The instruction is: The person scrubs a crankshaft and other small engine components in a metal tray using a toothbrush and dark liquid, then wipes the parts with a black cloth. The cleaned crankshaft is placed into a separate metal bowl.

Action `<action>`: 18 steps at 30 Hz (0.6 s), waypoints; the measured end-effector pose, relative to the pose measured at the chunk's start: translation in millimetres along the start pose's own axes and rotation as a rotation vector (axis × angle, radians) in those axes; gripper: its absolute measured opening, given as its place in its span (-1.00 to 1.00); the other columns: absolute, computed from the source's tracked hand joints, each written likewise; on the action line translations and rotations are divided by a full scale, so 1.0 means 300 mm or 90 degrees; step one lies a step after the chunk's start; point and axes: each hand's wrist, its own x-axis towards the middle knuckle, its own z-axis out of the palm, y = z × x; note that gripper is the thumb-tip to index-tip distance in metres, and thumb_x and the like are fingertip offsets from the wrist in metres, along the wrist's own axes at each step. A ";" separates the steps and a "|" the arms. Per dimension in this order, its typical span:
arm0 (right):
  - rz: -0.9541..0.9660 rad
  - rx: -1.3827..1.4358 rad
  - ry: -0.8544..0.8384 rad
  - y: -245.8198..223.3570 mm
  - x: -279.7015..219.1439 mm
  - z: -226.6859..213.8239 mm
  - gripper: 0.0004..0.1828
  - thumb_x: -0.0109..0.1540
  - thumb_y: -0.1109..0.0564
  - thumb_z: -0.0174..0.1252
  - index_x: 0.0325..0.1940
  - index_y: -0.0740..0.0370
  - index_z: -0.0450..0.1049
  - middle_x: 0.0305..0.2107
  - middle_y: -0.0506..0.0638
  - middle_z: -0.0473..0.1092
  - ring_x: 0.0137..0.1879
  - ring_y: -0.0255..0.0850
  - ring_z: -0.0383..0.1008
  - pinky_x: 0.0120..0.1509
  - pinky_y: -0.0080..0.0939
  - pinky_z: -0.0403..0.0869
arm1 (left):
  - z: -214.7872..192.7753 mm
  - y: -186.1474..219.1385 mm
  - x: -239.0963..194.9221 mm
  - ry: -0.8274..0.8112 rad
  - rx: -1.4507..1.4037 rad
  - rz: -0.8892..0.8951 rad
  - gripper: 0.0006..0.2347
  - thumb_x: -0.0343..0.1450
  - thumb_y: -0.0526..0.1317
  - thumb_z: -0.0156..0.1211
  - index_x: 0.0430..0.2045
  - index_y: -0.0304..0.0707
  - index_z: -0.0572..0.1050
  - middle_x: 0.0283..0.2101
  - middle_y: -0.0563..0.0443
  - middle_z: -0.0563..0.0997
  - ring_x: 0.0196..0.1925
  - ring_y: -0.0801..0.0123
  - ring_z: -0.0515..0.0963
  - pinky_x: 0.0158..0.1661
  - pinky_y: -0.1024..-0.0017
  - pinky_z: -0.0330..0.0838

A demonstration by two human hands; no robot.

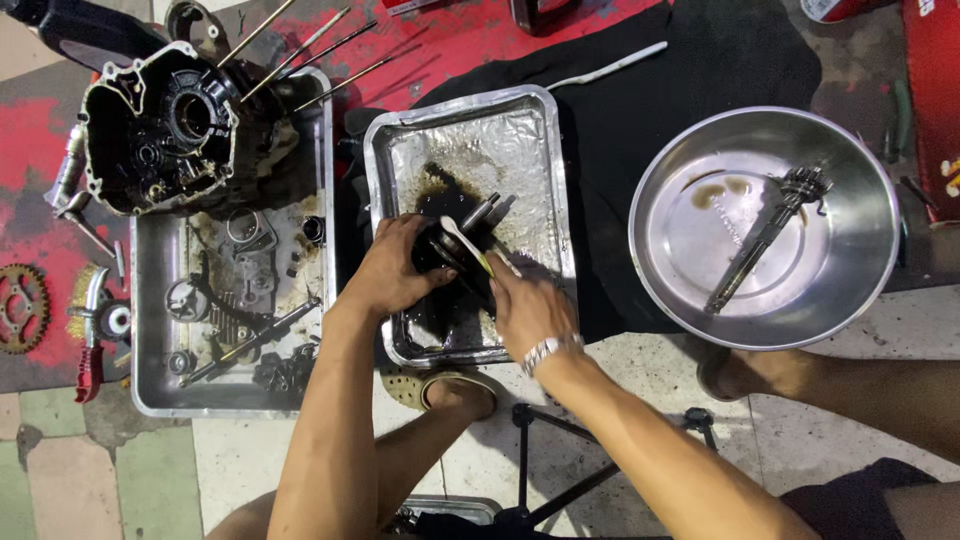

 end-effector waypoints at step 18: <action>-0.138 -0.002 0.116 0.035 0.015 0.018 -0.50 0.36 0.05 -0.01 0.42 -0.11 0.30 -0.64 0.26 0.45 -0.50 0.20 0.51 -0.32 0.16 0.50 | -0.002 0.006 -0.003 -0.011 -0.032 -0.031 -0.25 0.12 -0.09 0.52 0.20 -0.47 0.37 0.26 -0.42 0.40 0.35 -0.14 0.33 0.33 0.20 0.20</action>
